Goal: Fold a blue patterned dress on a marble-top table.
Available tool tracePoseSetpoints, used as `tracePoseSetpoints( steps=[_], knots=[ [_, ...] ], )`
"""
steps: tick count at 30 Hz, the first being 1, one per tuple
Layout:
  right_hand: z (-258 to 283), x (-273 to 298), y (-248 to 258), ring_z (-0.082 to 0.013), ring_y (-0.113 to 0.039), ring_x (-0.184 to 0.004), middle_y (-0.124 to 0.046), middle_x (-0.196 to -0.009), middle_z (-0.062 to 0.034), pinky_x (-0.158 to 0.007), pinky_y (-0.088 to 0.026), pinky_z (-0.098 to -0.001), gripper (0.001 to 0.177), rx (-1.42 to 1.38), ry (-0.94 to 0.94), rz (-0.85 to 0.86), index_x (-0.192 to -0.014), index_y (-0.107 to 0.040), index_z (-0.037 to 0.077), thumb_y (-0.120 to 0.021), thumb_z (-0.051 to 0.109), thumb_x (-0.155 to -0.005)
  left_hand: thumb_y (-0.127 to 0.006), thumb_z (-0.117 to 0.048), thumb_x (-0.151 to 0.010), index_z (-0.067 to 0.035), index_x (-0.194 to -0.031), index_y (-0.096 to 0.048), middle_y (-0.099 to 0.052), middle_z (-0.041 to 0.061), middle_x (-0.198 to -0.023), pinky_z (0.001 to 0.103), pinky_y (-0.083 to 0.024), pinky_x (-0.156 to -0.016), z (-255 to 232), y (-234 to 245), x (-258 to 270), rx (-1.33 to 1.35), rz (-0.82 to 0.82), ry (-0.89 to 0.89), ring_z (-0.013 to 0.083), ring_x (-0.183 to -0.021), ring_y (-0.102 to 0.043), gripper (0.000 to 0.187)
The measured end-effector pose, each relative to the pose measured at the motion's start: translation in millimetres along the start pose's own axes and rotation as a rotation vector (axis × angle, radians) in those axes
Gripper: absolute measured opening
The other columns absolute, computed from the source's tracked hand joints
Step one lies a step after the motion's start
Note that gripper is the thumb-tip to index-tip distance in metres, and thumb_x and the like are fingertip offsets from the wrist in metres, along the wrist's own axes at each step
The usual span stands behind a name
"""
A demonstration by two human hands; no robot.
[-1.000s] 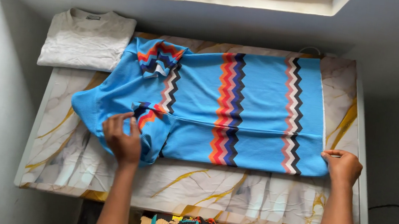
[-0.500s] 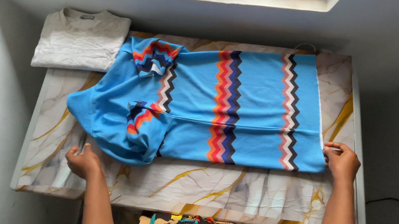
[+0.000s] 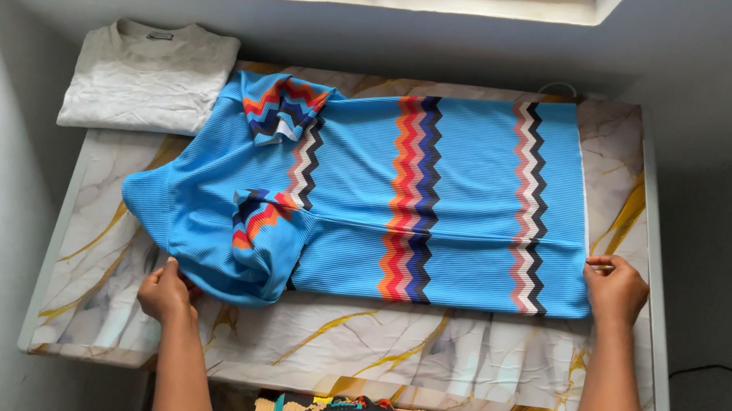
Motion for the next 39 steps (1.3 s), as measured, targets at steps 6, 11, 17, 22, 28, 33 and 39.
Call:
tracePoseSetpoints(
  steps=[6,11,17,22,28,33,39],
  knots=[
    [-6,-1,-8,-0.0243,-0.074,-0.08,-0.078,-0.089,-0.0073,-0.076,-0.056,-0.0383,0.015,0.009,0.023,0.02,-0.097,-0.081,0.016,-0.084,0.024,-0.085,-0.078,-0.019,-0.093,0.001,-0.09,-0.074,-0.07,0.01,-0.082,0.037,-0.059,-0.051,-8,-3,-11,-0.039,-0.011,-0.004,0.0188,-0.063,-0.066,0.021],
    [-14,-5,-13,-0.0252,-0.074,-0.078,-0.078,-0.086,-0.0065,-0.074,-0.056,-0.0384,0.011,0.066,-0.046,0.022,-0.096,-0.082,0.017,-0.082,0.024,-0.088,-0.079,-0.01,-0.086,0.0,-0.088,-0.077,-0.073,0.009,-0.082,0.035,-0.06,-0.054,8,-1,-49,-0.187,-0.041,-0.118,0.0182,-0.063,-0.068,0.01],
    [-8,-2,-8,-0.0248,-0.074,-0.077,-0.078,-0.084,-0.0068,-0.075,-0.057,-0.0375,0.012,0.079,-0.048,0.015,-0.097,-0.082,0.018,-0.083,0.025,-0.088,-0.077,-0.016,-0.09,0.0,-0.089,-0.073,-0.072,0.01,-0.082,0.038,-0.061,-0.053,-5,-7,-39,-0.099,0.041,0.006,0.0201,-0.064,-0.07,0.017],
    [9,7,8,-0.0254,-0.074,-0.079,-0.079,-0.086,-0.006,-0.071,-0.057,-0.0412,0.014,0.142,-0.148,0.085,-0.101,-0.082,0.021,-0.081,0.027,-0.088,-0.092,-0.02,-0.081,0.002,-0.092,-0.075,-0.072,0.008,-0.081,0.034,-0.053,-0.064,12,-17,-58,-0.326,0.009,-0.122,0.0169,-0.067,-0.063,0.03],
    [-12,7,-2,-0.026,-0.073,-0.083,-0.079,-0.09,-0.0053,-0.072,-0.056,-0.0409,0.021,0.103,-0.095,0.108,-0.105,-0.08,0.02,-0.082,0.027,-0.086,-0.076,-0.017,-0.094,0.003,-0.105,-0.072,-0.074,0.014,-0.099,0.036,-0.053,-0.075,-5,-17,-40,-0.249,-0.066,-0.189,0.022,-0.082,-0.068,0.023],
    [-27,2,-3,-0.0259,-0.074,-0.081,-0.078,-0.087,-0.0063,-0.073,-0.056,-0.0402,0.017,0.061,-0.081,0.018,-0.103,-0.08,0.018,-0.084,0.025,-0.088,-0.071,-0.014,-0.096,0.004,-0.107,-0.068,-0.072,0.015,-0.103,0.04,-0.054,-0.076,-12,-4,-40,-0.235,-0.167,-0.108,0.0241,-0.085,-0.069,0.021],
    [-38,2,-4,-0.0253,-0.074,-0.081,-0.077,-0.086,-0.0064,-0.072,-0.056,-0.0385,0.013,0.068,-0.096,-0.001,-0.101,-0.081,0.019,-0.083,0.023,-0.089,-0.071,-0.012,-0.097,0.005,-0.103,-0.067,-0.073,0.018,-0.104,0.041,-0.055,-0.073,-1,2,-54,-0.191,-0.208,-0.122,0.0259,-0.084,-0.069,0.019]
  ],
)
Point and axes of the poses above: each hand's wrist, its own x-axis away from the middle knuckle, its own y-axis out of the back of the hand, z = x × y, the point moved 6 cm from there along -x, towards the middle knuckle
